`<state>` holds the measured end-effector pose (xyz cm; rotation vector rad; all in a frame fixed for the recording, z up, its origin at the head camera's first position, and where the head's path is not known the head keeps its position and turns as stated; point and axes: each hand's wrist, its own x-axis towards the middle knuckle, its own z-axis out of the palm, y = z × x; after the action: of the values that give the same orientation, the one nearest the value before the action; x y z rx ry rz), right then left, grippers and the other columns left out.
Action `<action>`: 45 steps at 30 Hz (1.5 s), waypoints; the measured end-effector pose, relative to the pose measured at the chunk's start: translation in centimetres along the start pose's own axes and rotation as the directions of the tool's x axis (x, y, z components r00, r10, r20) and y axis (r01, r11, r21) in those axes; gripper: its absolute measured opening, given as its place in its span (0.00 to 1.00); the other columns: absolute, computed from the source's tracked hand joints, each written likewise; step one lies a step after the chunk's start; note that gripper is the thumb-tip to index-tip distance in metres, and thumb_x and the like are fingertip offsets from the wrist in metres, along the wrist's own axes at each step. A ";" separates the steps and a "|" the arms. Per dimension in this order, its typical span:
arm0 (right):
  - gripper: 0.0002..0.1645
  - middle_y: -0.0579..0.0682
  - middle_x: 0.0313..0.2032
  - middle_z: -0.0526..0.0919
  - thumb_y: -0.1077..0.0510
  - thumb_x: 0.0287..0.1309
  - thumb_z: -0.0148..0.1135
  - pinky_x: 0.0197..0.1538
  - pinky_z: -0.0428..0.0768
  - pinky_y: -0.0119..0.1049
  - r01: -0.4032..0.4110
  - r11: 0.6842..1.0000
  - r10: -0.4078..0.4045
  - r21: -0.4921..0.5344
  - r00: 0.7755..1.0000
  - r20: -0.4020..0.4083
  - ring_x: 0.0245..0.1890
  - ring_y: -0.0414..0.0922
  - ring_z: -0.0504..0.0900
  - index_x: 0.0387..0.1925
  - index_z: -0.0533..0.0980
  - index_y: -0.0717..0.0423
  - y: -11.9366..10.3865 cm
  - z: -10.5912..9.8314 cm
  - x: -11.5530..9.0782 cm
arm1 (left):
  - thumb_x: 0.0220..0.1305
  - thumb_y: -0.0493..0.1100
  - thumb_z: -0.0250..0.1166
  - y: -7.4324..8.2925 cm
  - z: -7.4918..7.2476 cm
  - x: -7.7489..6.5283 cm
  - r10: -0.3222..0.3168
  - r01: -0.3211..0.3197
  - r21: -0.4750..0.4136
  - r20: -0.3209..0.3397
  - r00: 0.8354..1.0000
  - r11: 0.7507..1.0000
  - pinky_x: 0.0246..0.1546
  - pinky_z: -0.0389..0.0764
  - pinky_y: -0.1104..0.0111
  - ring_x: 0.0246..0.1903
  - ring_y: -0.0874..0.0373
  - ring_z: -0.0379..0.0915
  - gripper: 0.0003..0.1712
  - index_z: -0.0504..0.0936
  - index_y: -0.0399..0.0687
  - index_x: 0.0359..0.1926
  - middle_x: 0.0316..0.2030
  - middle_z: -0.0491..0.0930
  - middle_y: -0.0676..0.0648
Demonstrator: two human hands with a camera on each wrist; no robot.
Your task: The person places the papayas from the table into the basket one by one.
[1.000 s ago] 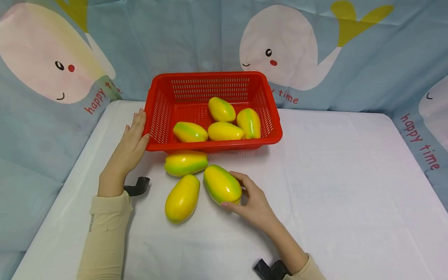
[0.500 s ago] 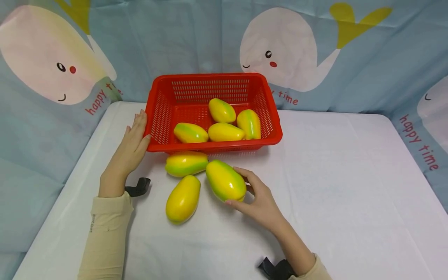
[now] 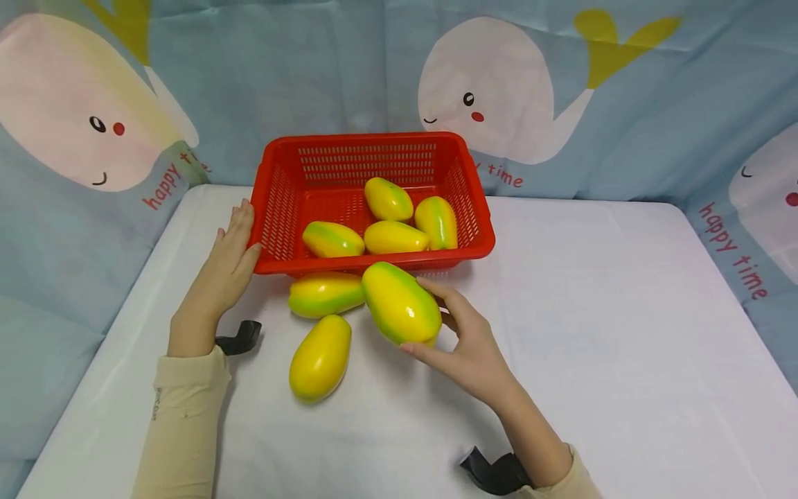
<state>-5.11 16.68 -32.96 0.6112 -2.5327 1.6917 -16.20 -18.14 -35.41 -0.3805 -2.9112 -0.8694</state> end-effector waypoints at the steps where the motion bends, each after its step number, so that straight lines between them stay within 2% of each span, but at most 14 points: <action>1: 0.44 0.47 0.60 0.72 0.68 0.45 0.71 0.55 0.73 0.28 0.011 1.000 -0.011 0.002 1.000 -0.005 0.56 0.44 0.71 0.65 0.64 0.52 -0.2 0.0 0.2 | 0.71 0.47 0.42 0.0 0.0 0.0 0.000 0.000 -0.001 -0.001 1.000 1.000 0.68 0.36 0.48 0.72 0.53 0.30 0.36 0.39 0.44 0.74 0.74 0.37 0.47; 8: 0.45 0.48 0.58 0.71 0.71 0.44 0.71 0.55 0.73 0.29 0.060 0.998 -0.060 0.014 0.998 -0.015 0.55 0.45 0.72 0.65 0.64 0.52 -0.8 -0.3 1.8 | 0.72 0.47 0.42 -0.1 0.1 0.0 0.006 -0.006 -0.009 -0.007 1.000 1.000 0.68 0.35 0.49 0.72 0.52 0.30 0.36 0.40 0.44 0.74 0.74 0.37 0.48; 20: 0.44 0.48 0.60 0.70 0.70 0.45 0.70 0.56 0.72 0.30 0.038 0.999 -0.037 0.024 0.999 -0.031 0.57 0.44 0.71 0.65 0.64 0.54 -0.8 -0.2 3.2 | 0.71 0.48 0.42 0.2 -0.2 0.0 0.004 -0.004 0.022 -0.014 1.000 1.000 0.68 0.33 0.49 0.72 0.53 0.30 0.36 0.40 0.44 0.74 0.74 0.37 0.47; 31: 0.41 0.51 0.59 0.71 0.68 0.47 0.69 0.57 0.71 0.29 0.004 0.998 0.002 0.061 0.995 -0.097 0.58 0.45 0.69 0.64 0.64 0.59 0.8 0.3 4.9 | 0.71 0.48 0.42 0.2 -0.1 0.1 0.009 -0.009 0.044 -0.006 1.000 0.999 0.68 0.34 0.48 0.72 0.53 0.30 0.36 0.42 0.42 0.74 0.74 0.38 0.47; 39: 0.41 0.51 0.60 0.70 0.70 0.47 0.69 0.57 0.71 0.29 0.018 0.996 -0.010 0.084 0.995 -0.101 0.58 0.43 0.69 0.64 0.64 0.59 1.1 0.5 5.8 | 0.71 0.48 0.41 0.2 -0.2 0.2 0.004 -0.004 0.046 -0.014 1.000 0.999 0.68 0.34 0.48 0.72 0.53 0.30 0.35 0.42 0.43 0.74 0.74 0.39 0.47; 45: 0.41 0.48 0.60 0.69 0.67 0.48 0.69 0.58 0.71 0.31 -0.037 0.998 0.043 0.057 0.994 -0.099 0.58 0.41 0.69 0.64 0.64 0.56 0.8 0.2 6.1 | 0.71 0.47 0.41 0.1 -0.3 -0.1 0.003 -0.003 0.041 -0.005 1.000 0.999 0.68 0.33 0.48 0.72 0.52 0.30 0.35 0.41 0.42 0.74 0.74 0.38 0.47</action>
<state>-11.01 14.96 -32.29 0.4691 -2.4535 1.7629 -16.07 -18.23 -35.06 -0.3785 -2.9175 -0.8078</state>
